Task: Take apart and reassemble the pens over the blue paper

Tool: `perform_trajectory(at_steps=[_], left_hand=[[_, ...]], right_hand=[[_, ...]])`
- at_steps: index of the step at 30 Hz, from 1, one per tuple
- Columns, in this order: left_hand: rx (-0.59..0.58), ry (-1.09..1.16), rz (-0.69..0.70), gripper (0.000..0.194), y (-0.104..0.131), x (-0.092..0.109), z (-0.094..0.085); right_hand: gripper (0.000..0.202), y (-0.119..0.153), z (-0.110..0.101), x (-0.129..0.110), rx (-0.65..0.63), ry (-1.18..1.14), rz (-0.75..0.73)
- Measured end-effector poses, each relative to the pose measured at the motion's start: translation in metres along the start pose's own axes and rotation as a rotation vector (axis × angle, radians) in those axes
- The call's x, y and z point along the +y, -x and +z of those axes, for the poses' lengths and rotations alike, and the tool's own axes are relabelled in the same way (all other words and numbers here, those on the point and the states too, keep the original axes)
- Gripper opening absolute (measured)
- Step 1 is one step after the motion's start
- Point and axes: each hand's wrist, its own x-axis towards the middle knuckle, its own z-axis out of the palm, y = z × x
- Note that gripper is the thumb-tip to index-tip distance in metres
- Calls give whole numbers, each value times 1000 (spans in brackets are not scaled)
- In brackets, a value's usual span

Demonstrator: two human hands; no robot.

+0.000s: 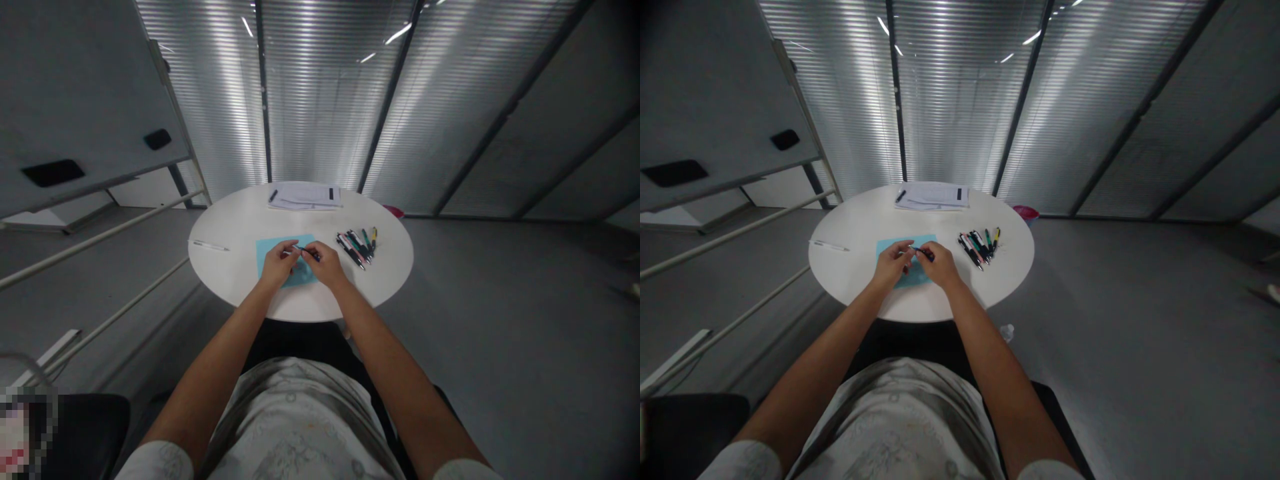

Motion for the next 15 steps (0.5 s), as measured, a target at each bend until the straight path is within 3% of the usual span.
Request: perform_trajectory(at_steps=[3, 8, 11, 15], left_hand=[[122, -211, 113, 31, 2, 5, -4], [229, -900, 251, 34, 8, 15, -19], [193, -1136, 208, 45, 10, 8, -27], [40, -1246, 102, 35, 9, -5, -33]], right_hand=[[16, 0, -1, 3, 51, 4, 27], [20, -1, -2, 8, 97, 5, 75], [21, -2, -1, 10, 116, 0, 94], [21, -2, 0, 10, 121, 29, 96]])
